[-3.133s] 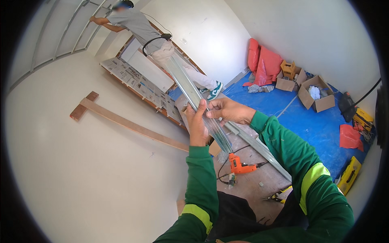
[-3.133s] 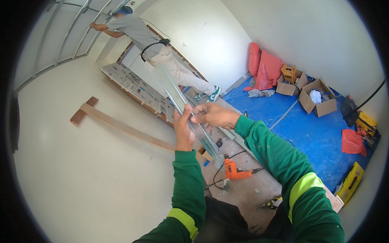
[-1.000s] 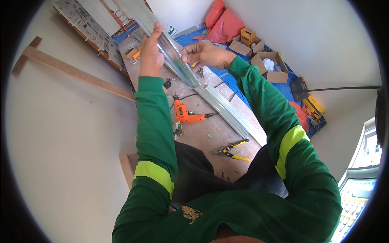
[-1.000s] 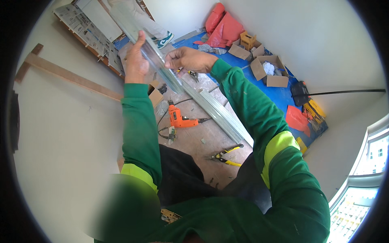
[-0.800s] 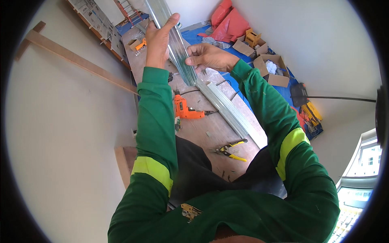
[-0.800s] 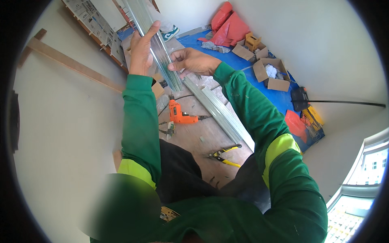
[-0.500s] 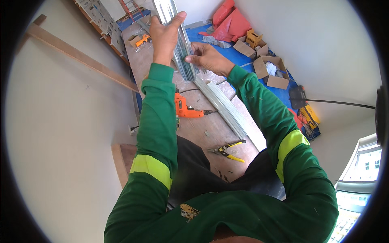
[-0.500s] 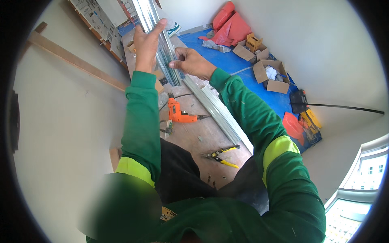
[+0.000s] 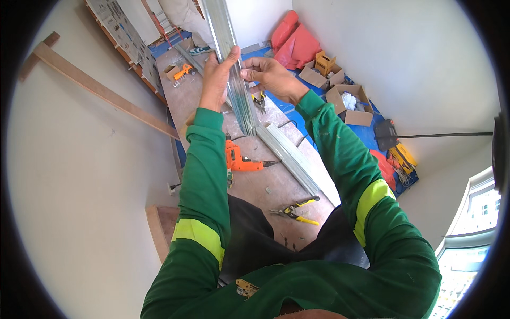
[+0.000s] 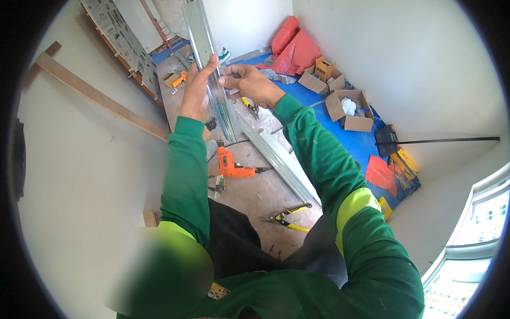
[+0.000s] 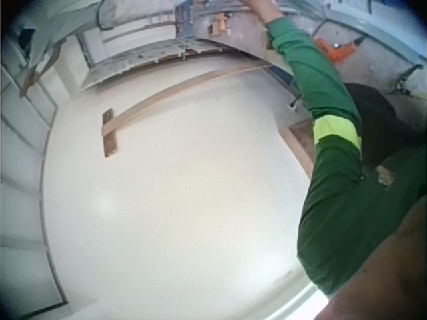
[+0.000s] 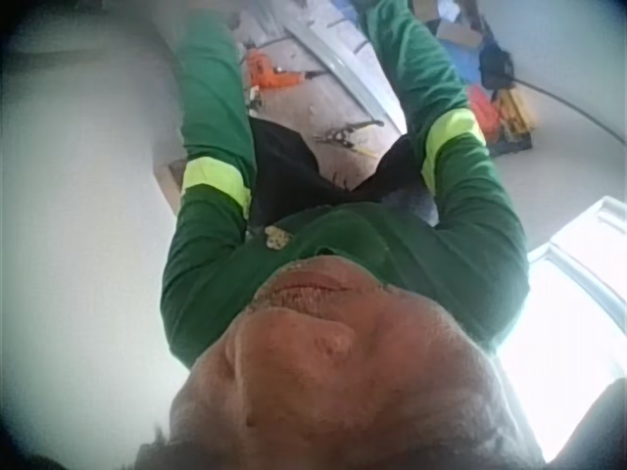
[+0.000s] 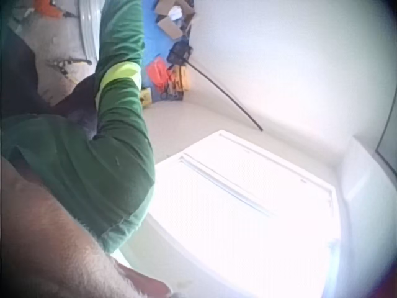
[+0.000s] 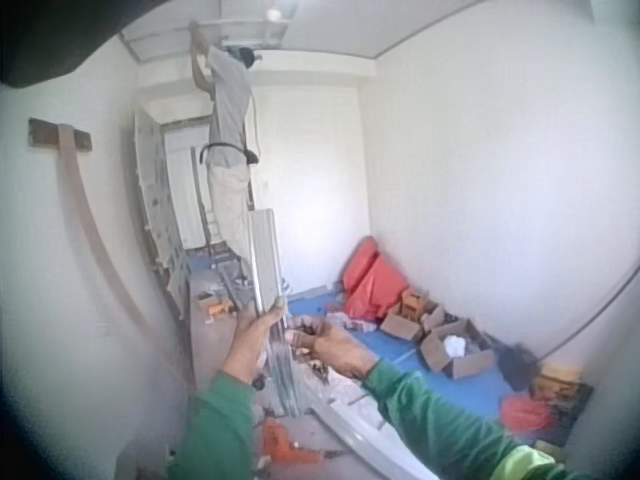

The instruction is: The person measures and cuts metal strips using tin snips, then fits them into a ceiling frame. They also use a power drill to secure components and handle multiple metal pieces on a workbench.

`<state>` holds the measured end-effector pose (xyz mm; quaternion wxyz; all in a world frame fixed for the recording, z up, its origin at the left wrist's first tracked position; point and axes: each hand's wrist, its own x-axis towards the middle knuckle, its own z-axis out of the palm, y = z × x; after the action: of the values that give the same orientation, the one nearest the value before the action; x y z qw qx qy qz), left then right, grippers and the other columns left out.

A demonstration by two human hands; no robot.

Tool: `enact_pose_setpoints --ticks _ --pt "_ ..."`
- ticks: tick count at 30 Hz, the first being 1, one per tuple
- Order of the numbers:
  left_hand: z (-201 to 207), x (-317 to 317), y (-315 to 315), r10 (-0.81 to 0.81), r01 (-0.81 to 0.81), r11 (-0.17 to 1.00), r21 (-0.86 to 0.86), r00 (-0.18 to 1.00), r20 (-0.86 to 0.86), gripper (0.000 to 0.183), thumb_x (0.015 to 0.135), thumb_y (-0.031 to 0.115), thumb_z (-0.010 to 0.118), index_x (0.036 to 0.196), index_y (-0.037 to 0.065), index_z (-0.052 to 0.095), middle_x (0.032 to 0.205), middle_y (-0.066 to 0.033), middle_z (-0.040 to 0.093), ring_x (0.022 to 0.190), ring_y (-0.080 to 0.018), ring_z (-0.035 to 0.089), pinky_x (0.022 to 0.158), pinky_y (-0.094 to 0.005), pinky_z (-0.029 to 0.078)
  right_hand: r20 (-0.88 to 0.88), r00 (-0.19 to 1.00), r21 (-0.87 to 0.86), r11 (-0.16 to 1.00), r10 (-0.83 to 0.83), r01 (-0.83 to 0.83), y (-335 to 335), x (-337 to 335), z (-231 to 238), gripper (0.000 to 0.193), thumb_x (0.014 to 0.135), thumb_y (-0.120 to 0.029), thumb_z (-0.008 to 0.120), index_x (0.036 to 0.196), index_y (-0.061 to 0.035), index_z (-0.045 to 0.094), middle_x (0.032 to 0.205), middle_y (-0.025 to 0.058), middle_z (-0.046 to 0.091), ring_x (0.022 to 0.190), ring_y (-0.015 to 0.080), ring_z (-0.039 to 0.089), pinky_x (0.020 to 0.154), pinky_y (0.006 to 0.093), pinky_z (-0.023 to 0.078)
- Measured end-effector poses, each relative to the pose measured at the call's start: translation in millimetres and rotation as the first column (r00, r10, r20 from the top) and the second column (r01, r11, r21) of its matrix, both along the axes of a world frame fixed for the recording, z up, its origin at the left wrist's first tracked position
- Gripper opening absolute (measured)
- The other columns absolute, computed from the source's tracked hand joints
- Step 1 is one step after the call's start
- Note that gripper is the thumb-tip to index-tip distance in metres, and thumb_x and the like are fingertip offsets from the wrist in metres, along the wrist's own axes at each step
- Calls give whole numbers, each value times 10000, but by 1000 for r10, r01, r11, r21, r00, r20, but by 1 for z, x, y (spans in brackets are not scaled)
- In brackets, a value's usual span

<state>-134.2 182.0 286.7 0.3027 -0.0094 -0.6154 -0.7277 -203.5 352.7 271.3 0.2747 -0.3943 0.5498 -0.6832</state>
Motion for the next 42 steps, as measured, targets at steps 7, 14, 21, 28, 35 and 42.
enact_pose_setpoints --ticks 7,14,21,28,35,42 --pt "-7 -6 28 301 -300 930 -212 953 -27 515 928 359 881 1152 -41 647 1029 -133 748 889 -184 691 786 -345 562 -55 972 41 972 -229 231 -10 -4 -18 187 1046 -181 716 1060 -17 627 847 38 608 703 123 565 605 312 475" --pt "-17 -14 29 175 -160 983 -91 967 187 517 965 416 835 1153 -29 654 1076 -97 722 965 -196 683 851 -363 561 110 984 78 988 -138 130 2 -12 -33 218 1085 -234 657 1101 -17 644 868 41 608 775 124 562 678 328 485" --pt "-5 -21 22 -127 98 955 281 988 88 808 1061 717 493 1480 26 501 1402 -195 567 1285 -304 564 1119 -480 452 -3 831 62 830 -556 555 -22 5 -56 490 1158 -370 452 1199 66 674 944 111 675 886 185 605 830 368 512" --pt "-17 -29 29 16 -107 928 356 968 251 991 1057 811 158 1404 -38 532 1227 -186 647 1114 -282 639 1033 -453 518 179 892 118 909 -416 400 -28 23 -45 517 1173 -389 424 1227 62 671 978 99 675 861 166 592 795 360 507" --pt "-4 -23 31 23 -77 933 353 987 157 902 1079 770 121 1224 -6 558 968 -114 611 853 -243 652 830 -424 569 -40 843 92 838 -536 537 -44 28 -39 524 1159 -366 416 1308 83 643 1118 317 725 1052 414 717 968 484 529" --pt "-6 -17 33 195 -236 933 273 966 170 885 1100 739 126 1162 -5 600 1006 -138 658 888 -247 622 886 -392 536 -272 781 57 800 -563 597 -51 24 -46 529 1148 -344 413 1107 111 678 1051 382 701 1074 508 689 958 519 506"
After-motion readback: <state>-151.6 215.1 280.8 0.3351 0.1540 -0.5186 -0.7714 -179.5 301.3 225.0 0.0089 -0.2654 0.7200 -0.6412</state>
